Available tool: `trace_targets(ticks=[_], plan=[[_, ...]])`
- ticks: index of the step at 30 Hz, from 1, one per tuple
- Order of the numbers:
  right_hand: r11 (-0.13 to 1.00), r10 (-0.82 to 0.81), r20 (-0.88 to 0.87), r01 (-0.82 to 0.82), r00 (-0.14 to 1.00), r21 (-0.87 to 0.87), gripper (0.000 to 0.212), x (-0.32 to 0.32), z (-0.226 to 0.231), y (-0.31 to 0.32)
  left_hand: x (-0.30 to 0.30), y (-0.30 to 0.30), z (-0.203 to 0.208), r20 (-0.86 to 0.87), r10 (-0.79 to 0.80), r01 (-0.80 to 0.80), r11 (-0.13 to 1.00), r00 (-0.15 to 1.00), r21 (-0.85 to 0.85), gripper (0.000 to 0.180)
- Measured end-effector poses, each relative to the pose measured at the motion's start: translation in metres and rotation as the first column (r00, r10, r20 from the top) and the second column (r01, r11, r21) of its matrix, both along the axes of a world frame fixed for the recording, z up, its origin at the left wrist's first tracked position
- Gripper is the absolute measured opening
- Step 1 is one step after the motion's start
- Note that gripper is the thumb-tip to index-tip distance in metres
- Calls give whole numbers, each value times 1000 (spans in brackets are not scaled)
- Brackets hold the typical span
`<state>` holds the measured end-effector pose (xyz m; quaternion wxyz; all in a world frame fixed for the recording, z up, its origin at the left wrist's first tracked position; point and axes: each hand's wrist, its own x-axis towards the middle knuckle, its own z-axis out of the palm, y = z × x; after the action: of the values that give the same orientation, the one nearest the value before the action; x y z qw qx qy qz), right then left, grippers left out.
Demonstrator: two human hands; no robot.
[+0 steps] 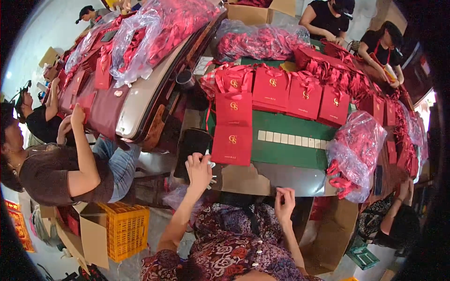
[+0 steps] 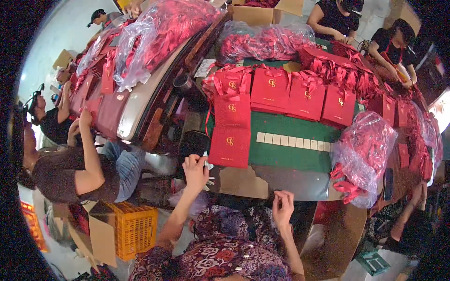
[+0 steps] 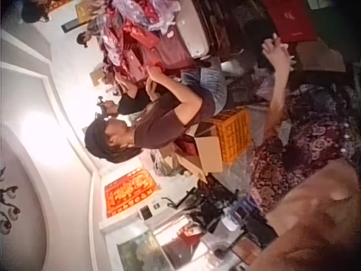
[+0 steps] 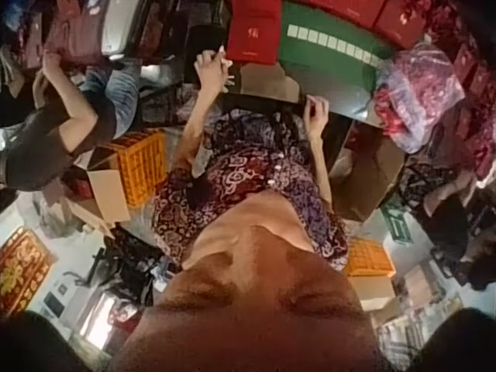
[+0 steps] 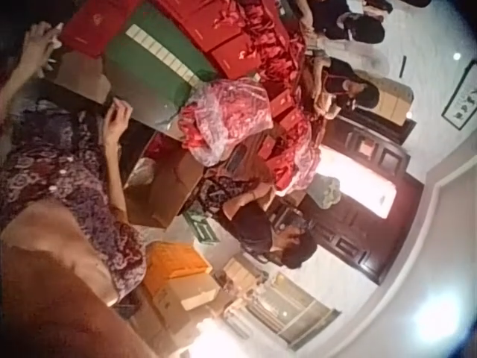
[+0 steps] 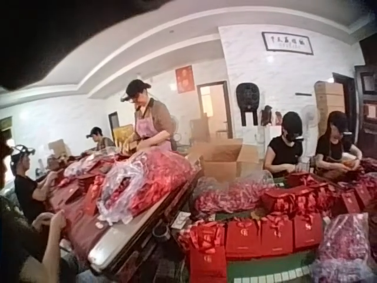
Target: The person sorts paper gift bags and attaches ribbon handles to the bags by hand.
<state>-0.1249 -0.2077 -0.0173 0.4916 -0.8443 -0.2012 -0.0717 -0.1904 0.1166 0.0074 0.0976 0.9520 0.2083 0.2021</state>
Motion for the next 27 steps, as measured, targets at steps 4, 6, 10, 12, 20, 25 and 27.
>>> trace_targets(ticks=[4,6,10,12,20,25,27], plan=[[998,55,51,-53,997,-34,23,-12,-1,-3,11,2,-5,6,26,-27,996,1000,83,35],[994,103,60,-101,993,-26,24,-12,4,0,15,5,-12,-27,37,-33,987,999,156,28],[983,183,-23,-183,983,2,22,-9,9,16,17,19,-22,-52,80,-65,968,995,240,20],[974,227,-96,-228,969,5,18,-11,18,28,17,23,-18,-109,36,-17,986,993,166,18],[941,326,-32,-322,945,105,19,-28,35,55,-21,-5,25,227,-33,64,989,973,-130,16],[912,375,-128,-341,918,226,41,-32,63,68,-43,-56,60,305,44,177,734,951,-656,16],[862,421,-158,-341,893,375,44,-35,86,78,-46,-74,70,316,-36,230,766,948,-601,16]])
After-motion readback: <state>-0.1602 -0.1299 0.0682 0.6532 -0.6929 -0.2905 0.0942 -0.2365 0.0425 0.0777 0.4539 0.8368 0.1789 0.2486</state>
